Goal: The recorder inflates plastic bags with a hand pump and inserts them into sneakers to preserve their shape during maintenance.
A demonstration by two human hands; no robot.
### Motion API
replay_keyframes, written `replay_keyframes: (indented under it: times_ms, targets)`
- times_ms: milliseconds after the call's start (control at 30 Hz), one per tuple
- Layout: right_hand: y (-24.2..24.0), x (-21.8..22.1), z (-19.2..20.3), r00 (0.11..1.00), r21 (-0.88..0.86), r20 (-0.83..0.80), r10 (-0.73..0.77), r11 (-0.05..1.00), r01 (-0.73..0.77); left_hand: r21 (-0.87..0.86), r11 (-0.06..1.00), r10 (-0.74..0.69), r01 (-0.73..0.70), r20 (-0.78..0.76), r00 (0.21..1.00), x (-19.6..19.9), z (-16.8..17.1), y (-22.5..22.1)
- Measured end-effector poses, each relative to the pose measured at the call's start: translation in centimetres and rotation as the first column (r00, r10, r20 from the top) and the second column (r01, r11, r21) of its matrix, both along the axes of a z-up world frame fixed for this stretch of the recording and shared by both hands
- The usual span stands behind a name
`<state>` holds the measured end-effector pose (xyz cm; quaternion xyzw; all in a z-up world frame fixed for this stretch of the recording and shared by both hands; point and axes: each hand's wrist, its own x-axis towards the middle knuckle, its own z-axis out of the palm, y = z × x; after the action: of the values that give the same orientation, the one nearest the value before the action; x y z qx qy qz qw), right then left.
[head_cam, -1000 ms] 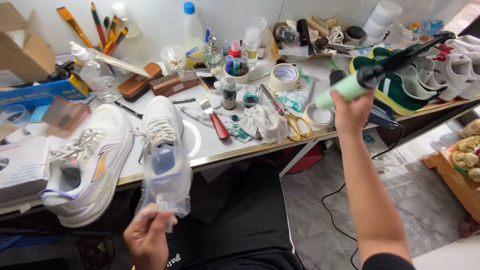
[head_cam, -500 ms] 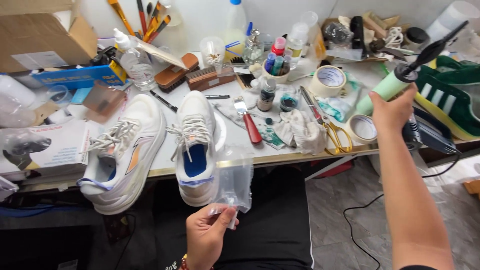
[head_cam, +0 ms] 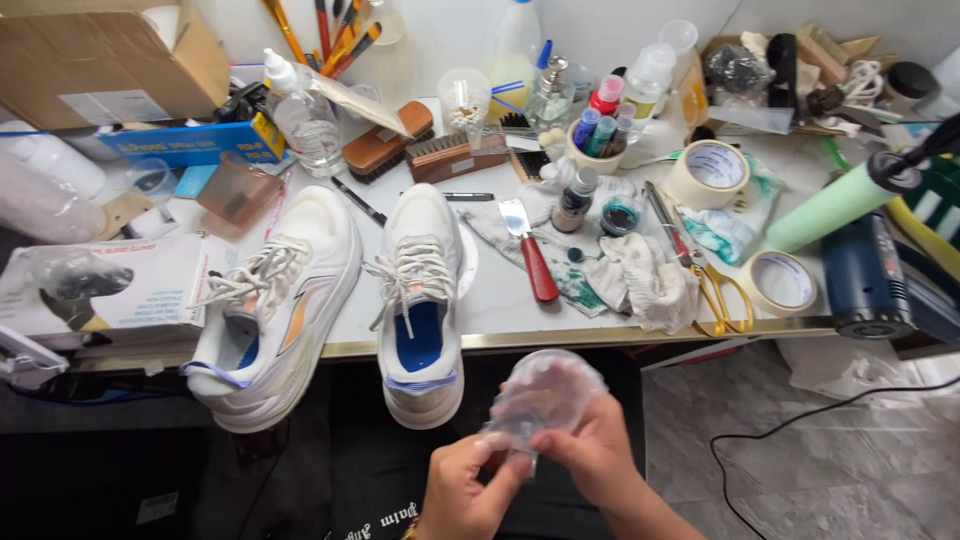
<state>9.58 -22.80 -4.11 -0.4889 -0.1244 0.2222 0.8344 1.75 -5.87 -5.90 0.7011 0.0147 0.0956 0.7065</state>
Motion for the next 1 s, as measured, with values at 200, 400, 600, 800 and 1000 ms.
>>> replay_keyframes:
  times_ms: [200, 400, 600, 800, 1000]
  targets:
    - [-1.0, 2.0, 0.9, 0.998, -0.109, 0.026, -0.049, 0.993, 0.051, 0.612, 0.681, 0.08, -0.403, 0.485, 0.871, 2.6, 10.6, 9.3]
    - [-0.8, 1.3, 1.1, 0.999, -0.105, -0.011, -0.034, 0.994, 0.033, 0.916, 0.303, -0.107, -0.264, 0.308, 0.945, 11.6, 12.7, 10.8]
    - [-2.6, 0.5, 0.7, 0.972, -0.376, 0.18, -0.148, 0.903, 0.207, 0.96, 0.097, -0.146, -0.264, 0.276, 0.95, 13.5, 11.2, 11.5]
    - [-0.4, 1.1, 5.9, 0.643, -0.366, 0.76, -0.092, 0.758, 0.541, 0.944, 0.204, -0.213, -0.26, 0.302, 0.929, 13.7, 12.5, 11.6]
    - [1.3, 2.7, 12.4, 0.275, -0.433, 0.901, 0.334, 0.693, 0.576, 0.922, 0.382, -0.16, -0.069, 0.139, 0.977, 13.4, 15.1, 10.3]
